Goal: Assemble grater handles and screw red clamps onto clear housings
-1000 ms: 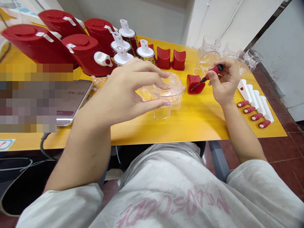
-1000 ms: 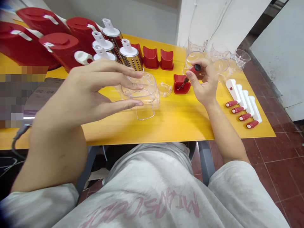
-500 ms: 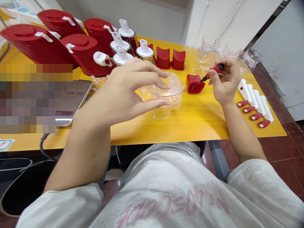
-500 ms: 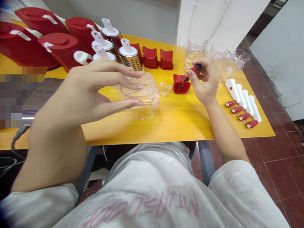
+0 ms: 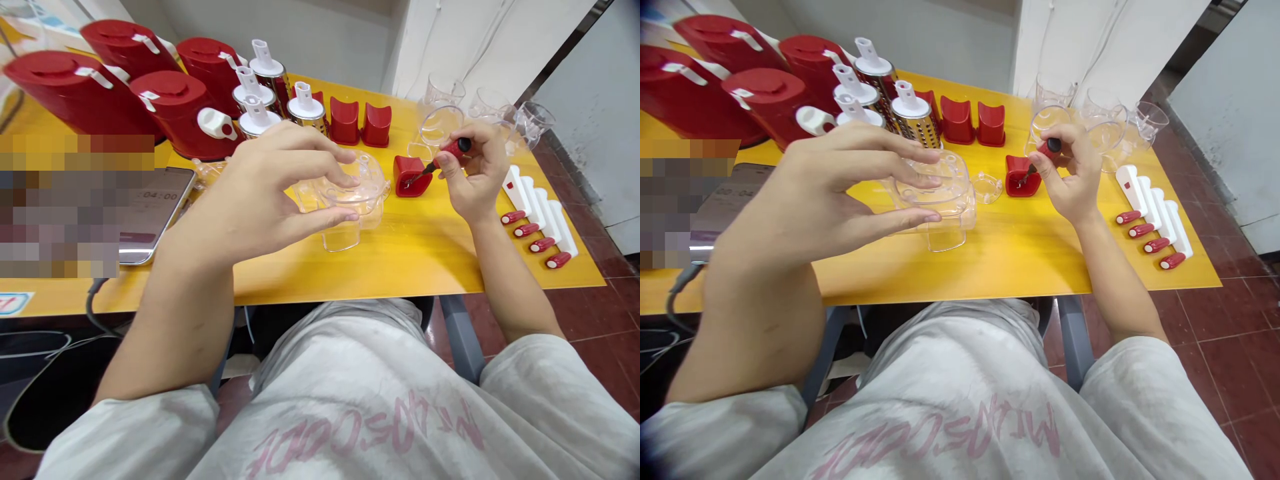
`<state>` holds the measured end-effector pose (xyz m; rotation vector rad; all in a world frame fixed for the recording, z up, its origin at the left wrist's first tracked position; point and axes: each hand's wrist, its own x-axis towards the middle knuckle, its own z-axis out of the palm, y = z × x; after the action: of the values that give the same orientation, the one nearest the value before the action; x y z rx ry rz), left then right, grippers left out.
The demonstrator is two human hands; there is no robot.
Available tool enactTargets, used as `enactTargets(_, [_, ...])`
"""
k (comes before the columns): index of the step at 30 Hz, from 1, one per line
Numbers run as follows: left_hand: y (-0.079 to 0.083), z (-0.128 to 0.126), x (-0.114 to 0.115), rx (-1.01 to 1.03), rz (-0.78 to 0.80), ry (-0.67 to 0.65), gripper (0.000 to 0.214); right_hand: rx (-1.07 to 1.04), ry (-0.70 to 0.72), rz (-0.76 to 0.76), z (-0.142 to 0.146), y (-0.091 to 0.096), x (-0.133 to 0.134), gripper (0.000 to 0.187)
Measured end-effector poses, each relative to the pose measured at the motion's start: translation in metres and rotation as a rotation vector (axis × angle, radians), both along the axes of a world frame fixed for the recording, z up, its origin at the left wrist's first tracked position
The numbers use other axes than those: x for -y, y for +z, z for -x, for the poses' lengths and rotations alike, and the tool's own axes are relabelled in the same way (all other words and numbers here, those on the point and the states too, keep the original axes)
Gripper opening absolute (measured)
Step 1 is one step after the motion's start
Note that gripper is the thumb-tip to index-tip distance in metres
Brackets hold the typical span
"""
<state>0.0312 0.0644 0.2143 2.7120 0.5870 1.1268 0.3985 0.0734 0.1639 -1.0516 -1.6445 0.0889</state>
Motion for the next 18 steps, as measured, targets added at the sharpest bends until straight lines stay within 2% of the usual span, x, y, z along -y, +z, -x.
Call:
enactTargets(3, [0.0010,-0.0003,0.0001,-0.001,-0.004,0.003,0.041,0.012,-0.008,-0.018,-0.0005,0.0015,0.0023,0.058])
enactTargets(9, [0.0028,-0.0002,-0.0009,0.002,0.022,-0.012,0.026,0.063,-0.028,-0.006,-0.0022,0.0031,0.0042,0.056])
enactTargets(18, [0.0044,-0.0003,-0.0004,-0.008,0.005,-0.019,0.024,0.110,-0.041,0.019,-0.0036,0.0041,0.0079,0.059])
